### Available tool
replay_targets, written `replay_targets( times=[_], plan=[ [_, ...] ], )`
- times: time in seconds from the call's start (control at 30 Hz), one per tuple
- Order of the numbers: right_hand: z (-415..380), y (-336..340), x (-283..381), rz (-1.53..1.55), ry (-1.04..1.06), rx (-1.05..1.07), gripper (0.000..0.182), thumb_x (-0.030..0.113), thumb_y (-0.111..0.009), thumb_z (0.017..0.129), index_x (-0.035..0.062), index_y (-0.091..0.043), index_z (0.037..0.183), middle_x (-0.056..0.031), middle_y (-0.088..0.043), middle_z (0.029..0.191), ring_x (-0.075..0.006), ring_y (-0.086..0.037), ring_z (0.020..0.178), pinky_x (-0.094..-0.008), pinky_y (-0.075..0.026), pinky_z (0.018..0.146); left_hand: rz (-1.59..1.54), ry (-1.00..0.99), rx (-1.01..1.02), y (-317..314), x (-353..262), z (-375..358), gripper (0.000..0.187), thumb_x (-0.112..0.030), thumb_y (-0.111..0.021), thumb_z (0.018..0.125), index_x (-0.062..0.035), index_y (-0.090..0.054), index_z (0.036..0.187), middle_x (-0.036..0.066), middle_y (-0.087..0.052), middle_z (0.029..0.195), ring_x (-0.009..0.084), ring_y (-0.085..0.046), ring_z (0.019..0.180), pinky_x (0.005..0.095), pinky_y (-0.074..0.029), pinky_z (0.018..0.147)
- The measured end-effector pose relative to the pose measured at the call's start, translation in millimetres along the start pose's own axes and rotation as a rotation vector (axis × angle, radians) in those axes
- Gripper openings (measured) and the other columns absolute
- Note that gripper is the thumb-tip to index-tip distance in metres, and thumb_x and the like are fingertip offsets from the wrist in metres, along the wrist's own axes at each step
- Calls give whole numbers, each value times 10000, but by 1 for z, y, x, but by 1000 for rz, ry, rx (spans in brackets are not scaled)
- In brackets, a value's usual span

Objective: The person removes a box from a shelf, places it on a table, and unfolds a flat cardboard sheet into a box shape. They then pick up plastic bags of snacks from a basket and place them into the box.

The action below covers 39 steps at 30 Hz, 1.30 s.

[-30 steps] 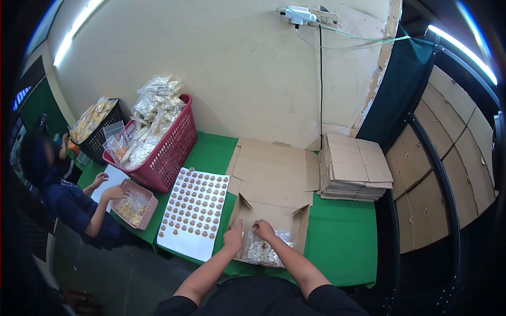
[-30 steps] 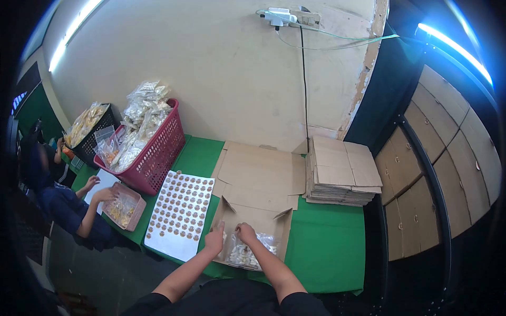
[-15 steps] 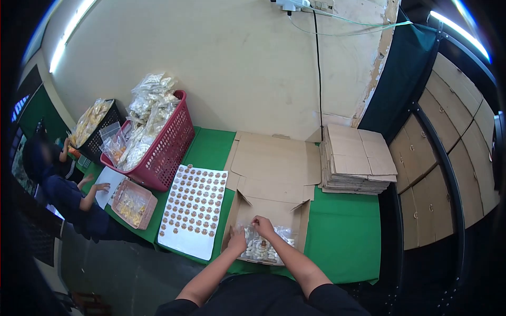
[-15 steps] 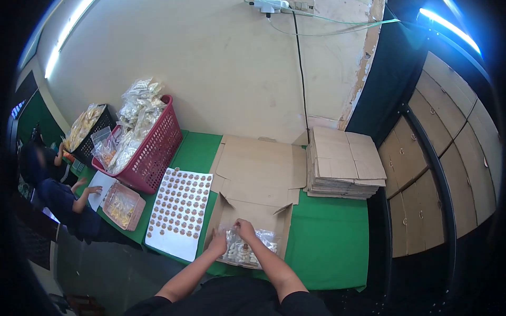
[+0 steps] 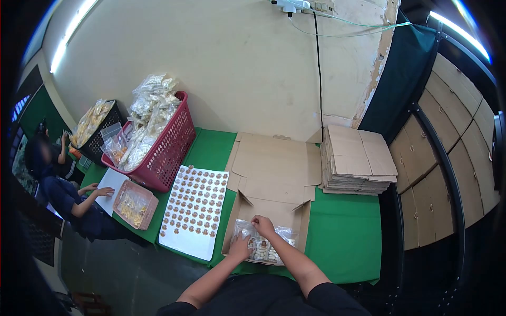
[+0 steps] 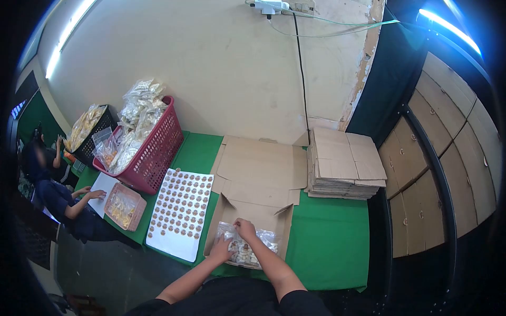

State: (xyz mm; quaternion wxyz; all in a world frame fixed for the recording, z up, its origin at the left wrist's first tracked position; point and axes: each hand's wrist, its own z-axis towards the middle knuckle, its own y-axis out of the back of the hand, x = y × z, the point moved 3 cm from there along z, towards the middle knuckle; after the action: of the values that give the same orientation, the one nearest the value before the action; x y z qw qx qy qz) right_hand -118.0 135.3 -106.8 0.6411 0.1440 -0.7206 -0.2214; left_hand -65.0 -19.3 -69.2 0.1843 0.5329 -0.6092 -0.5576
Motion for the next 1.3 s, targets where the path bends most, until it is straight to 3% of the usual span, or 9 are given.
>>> replay_targets(
  times=[0.3, 0.4, 0.53, 0.7, 0.83, 0.97, 1.1, 1.2, 1.3],
  plan=[
    [4, 27, -3, -143, 83, -88, 270, 83, -566, 750, 130, -640, 1005, -78, -660, 932, -240, -629, 877, -353, -489, 784, -24, -47, -12, -15, 19, -3, 590, -381, -629, 779, -140, -455, 1288, 233, -252, 1406, 410, -332, 1252, 463, -341, 1003],
    [-6, 46, 2, -433, -63, 202, 312, 52, -558, 736, 103, -629, 1036, -112, -655, 946, -257, -625, 884, -362, -481, 823, -54, -39, -7, -4, 16, -2, 594, -383, -626, 782, -91, -464, 1273, 239, -313, 1374, 390, -363, 1237, 436, -354, 997],
    [-6, 38, -32, -163, 36, 314, 320, 65, -581, 739, 87, -618, 1056, -118, -650, 976, -256, -630, 873, -354, -484, 820, -19, -11, 57, 11, 3, -6, 596, -387, -624, 785, -67, -471, 1264, 217, -369, 1350, 365, -401, 1216, 427, -359, 994],
    [-28, 88, -28, -134, 7, 71, 366, 105, -637, 702, 96, -602, 1067, -139, -626, 1010, -294, -594, 942, -361, -473, 834, -77, -6, 35, 10, 13, -5, 611, -379, -626, 784, -58, -453, 1273, 219, -386, 1337, 366, -406, 1210, 424, -361, 993],
    [-59, 106, -43, -504, -86, 141, 401, 101, -653, 707, 88, -576, 1100, -126, -591, 1085, -302, -554, 1024, -387, -458, 886, 1, -100, -144, -12, 36, 9, 656, -400, -611, 788, -68, -400, 1313, 246, -333, 1364, 386, -390, 1221, 438, -346, 1005],
    [-81, 108, -29, -593, -112, 94, 450, 145, -684, 697, 105, -551, 1125, -130, -547, 1099, -298, -517, 1065, -398, -445, 900, -111, 24, 178, -11, 27, 14, 715, -428, -581, 811, -56, -309, 1358, 286, -293, 1370, 424, -280, 1279, 433, -284, 1047],
    [-84, 98, -33, -672, -74, 40, 435, 114, -667, 693, 111, -558, 1114, -128, -535, 1067, -295, -515, 1048, -414, -452, 868, -74, 2, 162, -8, 19, 4, 752, -448, -570, 816, -67, -257, 1384, 290, -287, 1373, 435, -261, 1286, 434, -271, 1054],
    [-86, 91, -30, -817, -40, 12, 472, 79, -644, 683, 125, -542, 1141, -116, -525, 1045, -299, -505, 1031, -426, -459, 826, 16, 48, 129, -4, 11, -5, 735, -470, -564, 814, -127, -272, 1395, 274, -229, 1408, 435, -218, 1307, 470, -261, 1052],
    [-92, 88, -20, -896, 32, -82, 530, 59, -625, 673, 133, -510, 1184, -108, -511, 1042, -297, -492, 1023, -433, -454, 804, 137, -140, -25, -4, -5, -8, 670, -489, -554, 814, -223, -322, 1383, 239, -147, 1449, 416, -134, 1339, 530, -236, 1044]
  ],
)
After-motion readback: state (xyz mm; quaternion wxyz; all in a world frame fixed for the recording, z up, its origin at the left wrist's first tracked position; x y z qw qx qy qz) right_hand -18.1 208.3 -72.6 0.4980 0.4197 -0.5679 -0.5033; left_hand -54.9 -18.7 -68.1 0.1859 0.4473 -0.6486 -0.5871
